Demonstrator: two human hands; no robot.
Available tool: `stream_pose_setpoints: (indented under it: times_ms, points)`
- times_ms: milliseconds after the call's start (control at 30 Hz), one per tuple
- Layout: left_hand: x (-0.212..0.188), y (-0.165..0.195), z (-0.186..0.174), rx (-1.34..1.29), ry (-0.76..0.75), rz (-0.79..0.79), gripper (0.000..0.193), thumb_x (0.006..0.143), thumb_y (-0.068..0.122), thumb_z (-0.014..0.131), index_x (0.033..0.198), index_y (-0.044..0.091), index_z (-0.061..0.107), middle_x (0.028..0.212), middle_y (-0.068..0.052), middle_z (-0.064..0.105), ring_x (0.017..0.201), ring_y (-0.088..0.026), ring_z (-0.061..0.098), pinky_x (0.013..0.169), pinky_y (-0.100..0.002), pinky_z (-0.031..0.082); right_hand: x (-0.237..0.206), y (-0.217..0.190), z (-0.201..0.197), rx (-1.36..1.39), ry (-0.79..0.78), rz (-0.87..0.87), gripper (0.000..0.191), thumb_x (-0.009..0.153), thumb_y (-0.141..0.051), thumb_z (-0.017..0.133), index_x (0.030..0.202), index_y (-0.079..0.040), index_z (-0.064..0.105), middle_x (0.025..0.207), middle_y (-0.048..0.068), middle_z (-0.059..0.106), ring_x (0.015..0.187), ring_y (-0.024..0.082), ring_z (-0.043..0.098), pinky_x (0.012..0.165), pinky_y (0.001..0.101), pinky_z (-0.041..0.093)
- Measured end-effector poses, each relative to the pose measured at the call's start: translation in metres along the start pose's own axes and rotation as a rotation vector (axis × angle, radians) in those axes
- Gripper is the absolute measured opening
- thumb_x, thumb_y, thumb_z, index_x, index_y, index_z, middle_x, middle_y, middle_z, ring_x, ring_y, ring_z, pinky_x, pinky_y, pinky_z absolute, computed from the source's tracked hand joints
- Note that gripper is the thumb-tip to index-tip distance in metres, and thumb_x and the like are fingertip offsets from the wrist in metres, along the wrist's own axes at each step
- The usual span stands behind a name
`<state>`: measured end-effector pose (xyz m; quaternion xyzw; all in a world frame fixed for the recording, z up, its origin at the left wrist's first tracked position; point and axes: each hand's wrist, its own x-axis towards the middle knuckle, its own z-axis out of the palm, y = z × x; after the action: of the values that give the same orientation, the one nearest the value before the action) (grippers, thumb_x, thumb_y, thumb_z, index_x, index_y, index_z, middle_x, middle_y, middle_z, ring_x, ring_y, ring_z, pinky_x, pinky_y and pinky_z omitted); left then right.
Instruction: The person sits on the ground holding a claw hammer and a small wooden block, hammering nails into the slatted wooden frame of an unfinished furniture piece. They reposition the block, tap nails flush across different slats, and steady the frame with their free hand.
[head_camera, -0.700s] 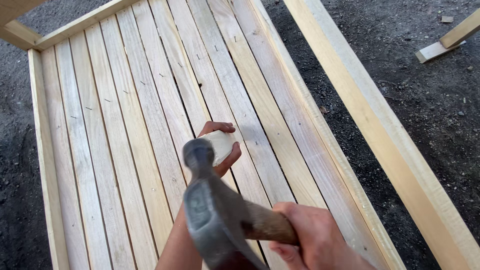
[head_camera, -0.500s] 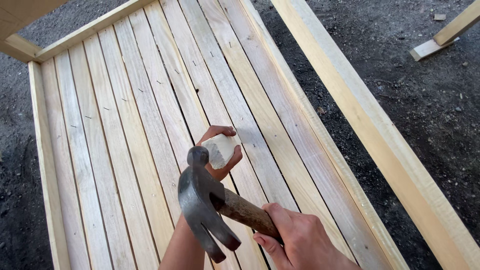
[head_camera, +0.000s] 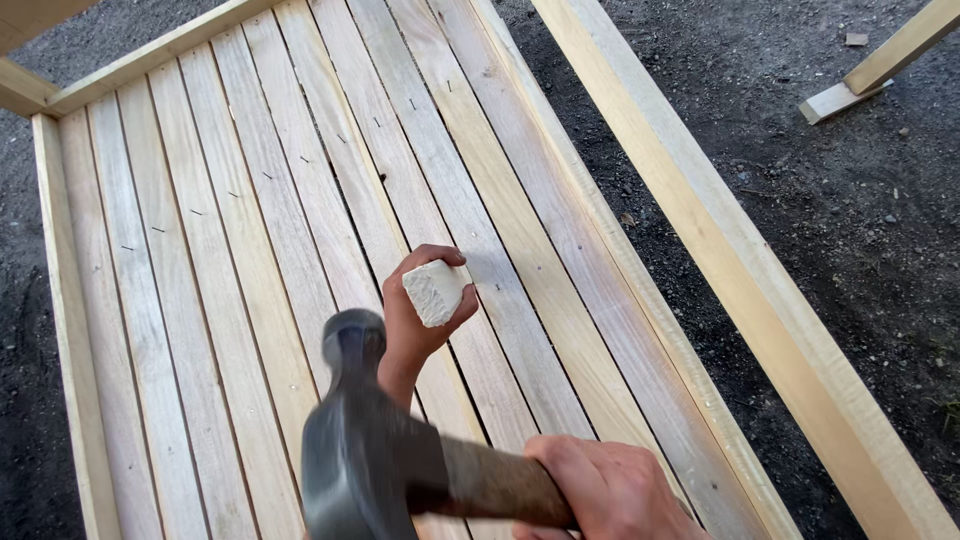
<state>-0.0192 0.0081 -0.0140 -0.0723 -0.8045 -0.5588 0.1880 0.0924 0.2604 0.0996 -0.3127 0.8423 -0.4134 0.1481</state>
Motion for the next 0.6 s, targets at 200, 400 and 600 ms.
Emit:
stream_pose_setpoints:
  times_ms: [200, 400, 600]
  points:
    - [0.004, 0.0, 0.003, -0.002, -0.028, -0.148, 0.036, 0.073, 0.006, 0.082, 0.105, 0.009, 0.066, 0.103, -0.003, 0.071, 0.094, -0.015, 0.069, 0.083, -0.031, 0.058, 0.011, 0.002, 0.002, 0.064, -0.046, 0.257, 0.04, 0.096, -0.042, 0.06, 0.113, -0.006, 0.062, 0.066, 0.006, 0.063, 0.053, 0.029, 0.073, 0.051, 0.043, 0.057]
    - [0.0, -0.002, 0.001, -0.041, -0.028, -0.06, 0.033, 0.078, 0.003, 0.08, 0.107, 0.009, 0.065, 0.104, -0.003, 0.07, 0.097, -0.014, 0.068, 0.087, -0.031, 0.056, -0.01, 0.01, 0.005, 0.089, 0.053, -0.053, 0.037, 0.103, -0.046, 0.061, 0.099, -0.009, 0.061, 0.068, 0.006, 0.066, 0.061, 0.023, 0.076, 0.054, 0.0382, 0.056]
    - [0.002, -0.005, 0.005, -0.081, -0.026, -0.159, 0.034, 0.074, 0.006, 0.082, 0.105, 0.01, 0.066, 0.104, -0.002, 0.071, 0.097, -0.013, 0.067, 0.086, -0.031, 0.055, 0.0, 0.021, 0.015, 0.102, -0.001, 0.242, 0.042, 0.097, -0.042, 0.058, 0.112, -0.003, 0.062, 0.063, 0.01, 0.066, 0.054, 0.028, 0.073, 0.053, 0.0398, 0.057]
